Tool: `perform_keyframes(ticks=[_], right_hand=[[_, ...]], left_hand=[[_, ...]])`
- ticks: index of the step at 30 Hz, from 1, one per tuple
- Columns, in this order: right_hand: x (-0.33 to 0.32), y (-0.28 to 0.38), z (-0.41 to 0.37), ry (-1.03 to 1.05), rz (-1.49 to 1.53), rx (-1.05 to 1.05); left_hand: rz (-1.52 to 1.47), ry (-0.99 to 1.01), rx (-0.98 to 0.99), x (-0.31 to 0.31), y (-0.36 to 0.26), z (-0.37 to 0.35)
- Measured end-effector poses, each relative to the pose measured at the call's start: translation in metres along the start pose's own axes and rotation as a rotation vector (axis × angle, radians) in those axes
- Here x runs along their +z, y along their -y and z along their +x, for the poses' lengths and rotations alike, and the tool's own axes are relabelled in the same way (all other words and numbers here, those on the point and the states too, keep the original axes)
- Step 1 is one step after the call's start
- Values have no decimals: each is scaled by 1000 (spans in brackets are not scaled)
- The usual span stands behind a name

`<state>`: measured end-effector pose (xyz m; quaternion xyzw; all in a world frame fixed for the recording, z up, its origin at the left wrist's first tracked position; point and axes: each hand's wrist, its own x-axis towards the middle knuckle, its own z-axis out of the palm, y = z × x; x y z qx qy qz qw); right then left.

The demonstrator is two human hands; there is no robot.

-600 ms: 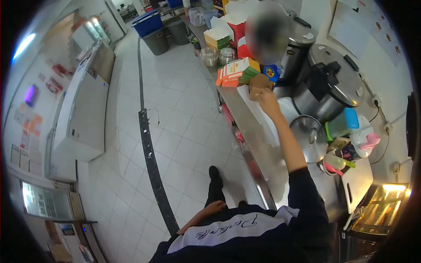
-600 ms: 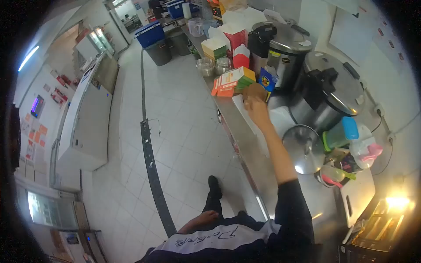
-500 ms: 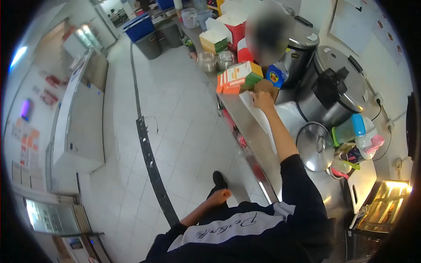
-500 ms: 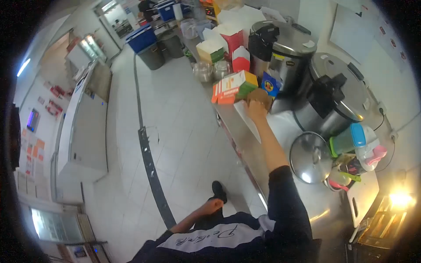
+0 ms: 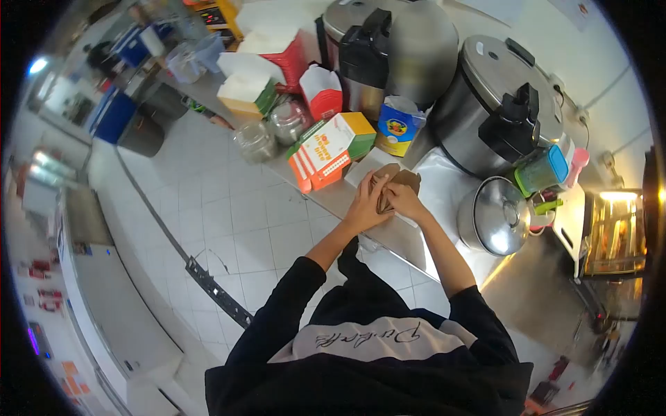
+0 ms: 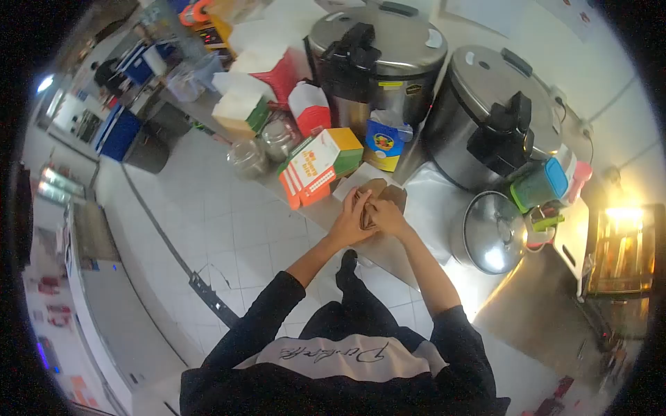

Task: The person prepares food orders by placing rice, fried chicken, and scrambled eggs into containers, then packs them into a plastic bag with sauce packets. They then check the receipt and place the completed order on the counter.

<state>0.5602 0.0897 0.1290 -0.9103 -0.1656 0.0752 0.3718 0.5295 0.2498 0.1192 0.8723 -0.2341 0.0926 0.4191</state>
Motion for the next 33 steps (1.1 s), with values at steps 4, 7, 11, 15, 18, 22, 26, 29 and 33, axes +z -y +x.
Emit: perform_keyframes(ticks=[4, 7, 11, 15, 18, 22, 26, 29, 33], right_hand=[[-21, 51, -24, -239, -197, 185], [-25, 62, -28, -387, -211, 346], [-40, 78, -23, -553, -273, 507], [-39, 84, -21, -551, -320, 688], [-35, 84, -29, -963, -515, 618], [-82, 142, -16, -1217, -628, 821], [-59, 92, -9, -841, -814, 949], [-34, 51, 15, -607, -909, 686], [-14, 162, 159, -1037, -612, 255]], left_hand=[[35, 78, 191, 10, 25, 23], [-107, 169, 320, 10, 24, 48], [-326, 61, 471, 19, 22, 76], [-402, 102, 559, 21, 25, 97], [-432, 230, 469, 18, 56, 94], [-519, 407, 466, 19, 115, 85], [-457, 543, 414, -23, 91, 92], [-633, 609, 626, -112, 79, 128], [-372, 241, 656, -271, 149, 199]])
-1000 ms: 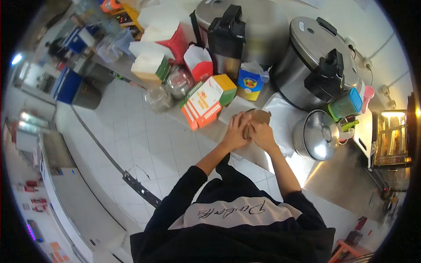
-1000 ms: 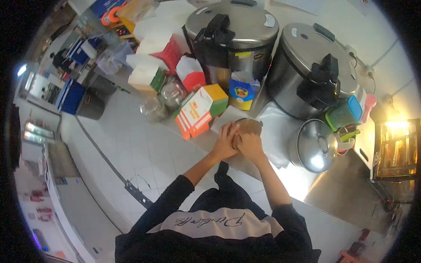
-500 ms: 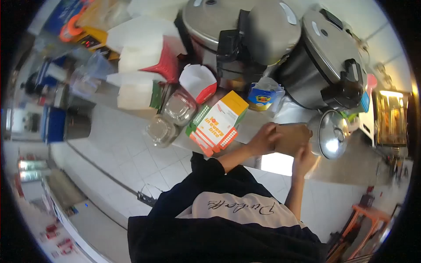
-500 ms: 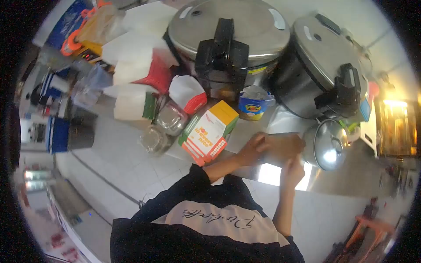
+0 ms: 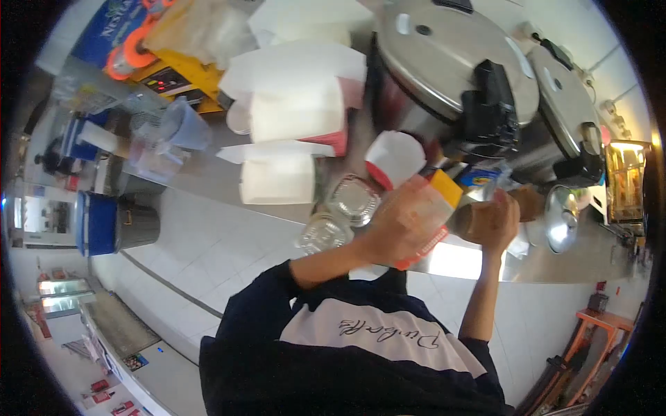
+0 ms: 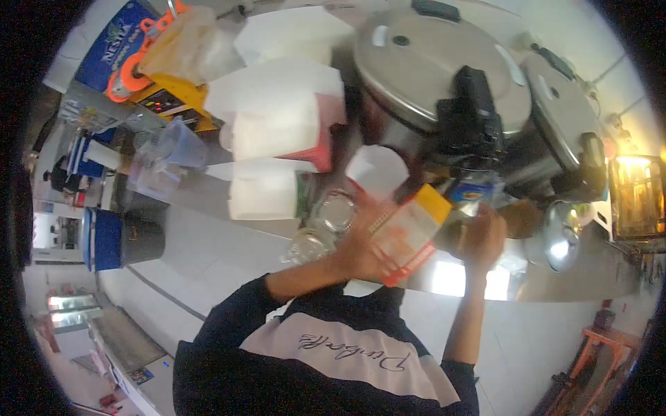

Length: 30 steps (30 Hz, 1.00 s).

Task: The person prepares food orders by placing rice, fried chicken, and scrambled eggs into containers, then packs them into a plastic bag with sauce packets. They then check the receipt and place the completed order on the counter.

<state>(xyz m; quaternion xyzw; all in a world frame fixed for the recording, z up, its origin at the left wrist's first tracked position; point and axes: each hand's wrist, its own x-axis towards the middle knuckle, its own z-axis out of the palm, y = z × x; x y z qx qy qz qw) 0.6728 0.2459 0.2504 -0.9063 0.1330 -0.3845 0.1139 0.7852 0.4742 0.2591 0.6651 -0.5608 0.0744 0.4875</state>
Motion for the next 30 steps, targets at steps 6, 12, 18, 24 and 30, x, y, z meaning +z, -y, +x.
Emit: perform_keyframes(ticks=[6, 12, 18, 24, 30], right_hand=[[132, 264, 72, 252, 407, -497], [205, 292, 40, 175, 214, -788], [206, 283, 32, 241, 516, -810], [203, 270, 57, 353, 701, -397], [165, 287, 61, 117, 712, -638]], left_hand=[[574, -555, -644, -245, 109, -56], [-146, 203, -862, -308, 181, -121], [-213, 430, -1159, -316, 149, -82], [396, 409, -647, -299, 171, -104], [524, 447, -612, -274, 153, -98]])
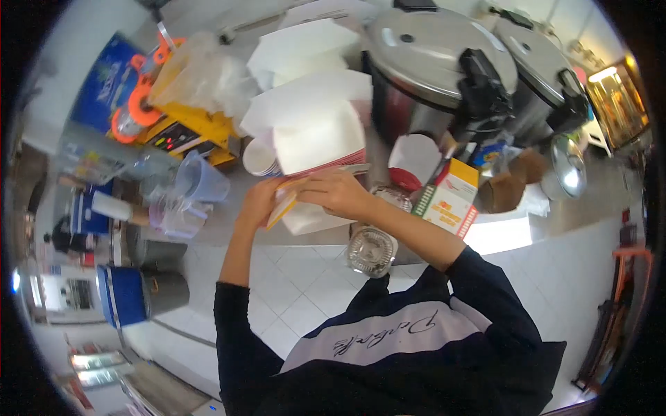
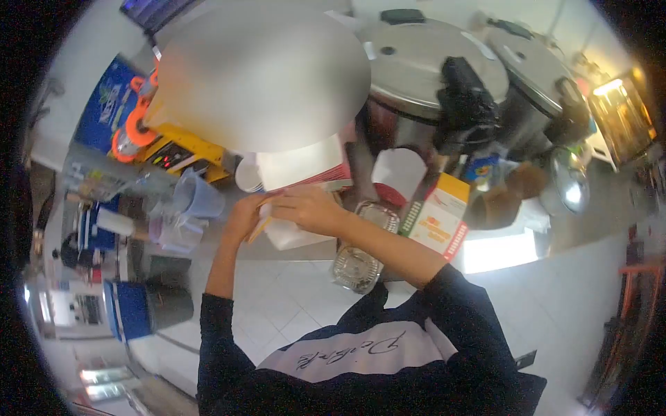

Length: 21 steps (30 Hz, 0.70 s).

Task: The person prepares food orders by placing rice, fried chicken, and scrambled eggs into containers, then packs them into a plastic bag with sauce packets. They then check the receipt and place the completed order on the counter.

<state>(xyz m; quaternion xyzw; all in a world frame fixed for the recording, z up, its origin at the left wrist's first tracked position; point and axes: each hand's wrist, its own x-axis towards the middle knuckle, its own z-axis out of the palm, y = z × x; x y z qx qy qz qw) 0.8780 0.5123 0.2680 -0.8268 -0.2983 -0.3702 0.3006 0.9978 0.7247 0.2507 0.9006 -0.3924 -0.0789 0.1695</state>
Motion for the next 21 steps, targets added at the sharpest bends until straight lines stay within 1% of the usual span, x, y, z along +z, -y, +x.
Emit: perform_keyframes(ticks=[2, 4, 5, 7, 8, 10, 12, 14, 15, 18, 20, 21], right_hand=[[-49, 8, 7, -113, 41, 95], [-121, 22, 11, -216, 124, 214], [-167, 32, 8, -195, 124, 277], [-252, 55, -19, -191, 140, 442], [-287, 66, -40, -207, 155, 538], [-352, 93, -90, -109, -107, 694], [-399, 123, -129, 51, -351, 853], [-431, 135, -182, -29, -442, 1103], [-446, 131, -215, -108, -501, 1209], [-482, 104, -300, -175, -711, 1330], [-501, 76, -346, -199, -612, 1346], [-507, 60, -362, -160, -662, 1312]], left_hand=[[-243, 17, -59, -3, 4, -3], [111, 46, 2, 0, 27, -1], [101, -41, 20, -5, 38, -8], [265, 26, -155, -26, 1, -10], [450, 173, -347, -56, -50, -10], [200, 159, -472, -86, -142, 11], [-189, 60, -66, -90, -202, 25], [-327, -8, 254, -64, -267, 54], [-384, -28, 342, -47, -302, 70], [-535, -74, 586, 13, -419, 126], [-701, -77, 680, 59, -494, 170], [-691, -152, 742, 78, -533, 194]])
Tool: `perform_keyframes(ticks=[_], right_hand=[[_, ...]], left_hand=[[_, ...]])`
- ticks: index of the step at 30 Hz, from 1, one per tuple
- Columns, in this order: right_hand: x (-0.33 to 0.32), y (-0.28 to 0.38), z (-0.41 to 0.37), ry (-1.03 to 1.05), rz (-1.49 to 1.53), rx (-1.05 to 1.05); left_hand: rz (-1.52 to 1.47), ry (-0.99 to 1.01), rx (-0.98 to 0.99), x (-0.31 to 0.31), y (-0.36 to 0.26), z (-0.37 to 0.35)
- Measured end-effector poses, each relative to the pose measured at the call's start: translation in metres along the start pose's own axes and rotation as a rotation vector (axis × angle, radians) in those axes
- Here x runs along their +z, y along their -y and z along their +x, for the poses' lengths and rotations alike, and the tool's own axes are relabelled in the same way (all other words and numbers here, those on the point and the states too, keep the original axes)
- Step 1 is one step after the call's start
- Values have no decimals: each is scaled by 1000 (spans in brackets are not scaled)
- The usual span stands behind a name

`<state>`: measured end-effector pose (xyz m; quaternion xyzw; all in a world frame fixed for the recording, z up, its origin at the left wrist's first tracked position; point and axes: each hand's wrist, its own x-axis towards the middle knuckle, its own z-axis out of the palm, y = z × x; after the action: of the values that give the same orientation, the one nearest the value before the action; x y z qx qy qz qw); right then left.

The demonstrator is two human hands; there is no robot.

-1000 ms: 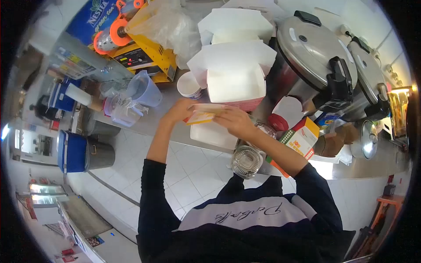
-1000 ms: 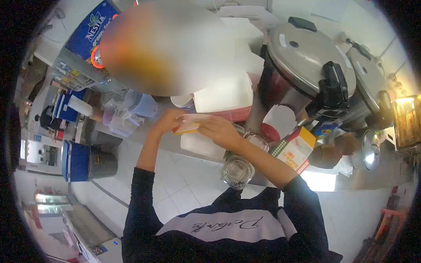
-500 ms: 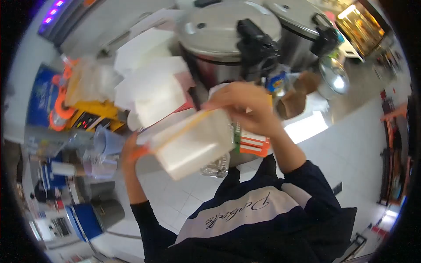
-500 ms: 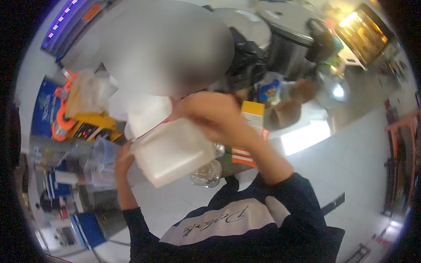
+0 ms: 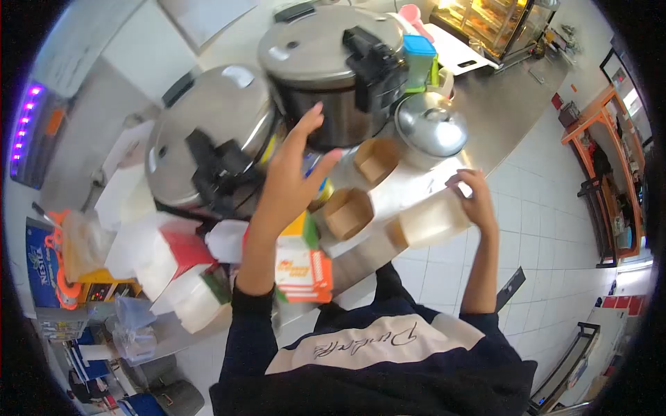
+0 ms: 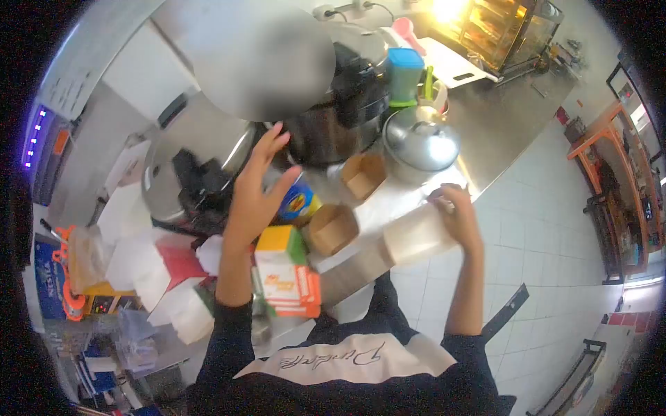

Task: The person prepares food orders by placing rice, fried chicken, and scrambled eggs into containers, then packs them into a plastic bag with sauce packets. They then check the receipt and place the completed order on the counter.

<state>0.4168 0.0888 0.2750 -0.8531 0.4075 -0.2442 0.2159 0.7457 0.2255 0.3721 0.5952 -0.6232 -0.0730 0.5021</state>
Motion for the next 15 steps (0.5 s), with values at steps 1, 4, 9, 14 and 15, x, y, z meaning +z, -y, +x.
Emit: perform_keyframes(ticks=[1, 4, 9, 14, 15], right_hand=[[7, -9, 9, -4, -45, -33], [-14, -15, 23, -76, 5, 29], [-60, -66, 25, -179, 286, 91], [-79, -80, 70, 21, 411, 42], [-80, -78, 84, 61, 438, -3]], left_hand=[[26, -33, 74, 35, 6, 30], [76, -145, 51, 123, 39, 107], [236, -333, 41, 172, 70, 163], [12, -448, -12, 169, 65, 179], [-22, -470, -46, 166, 62, 187]])
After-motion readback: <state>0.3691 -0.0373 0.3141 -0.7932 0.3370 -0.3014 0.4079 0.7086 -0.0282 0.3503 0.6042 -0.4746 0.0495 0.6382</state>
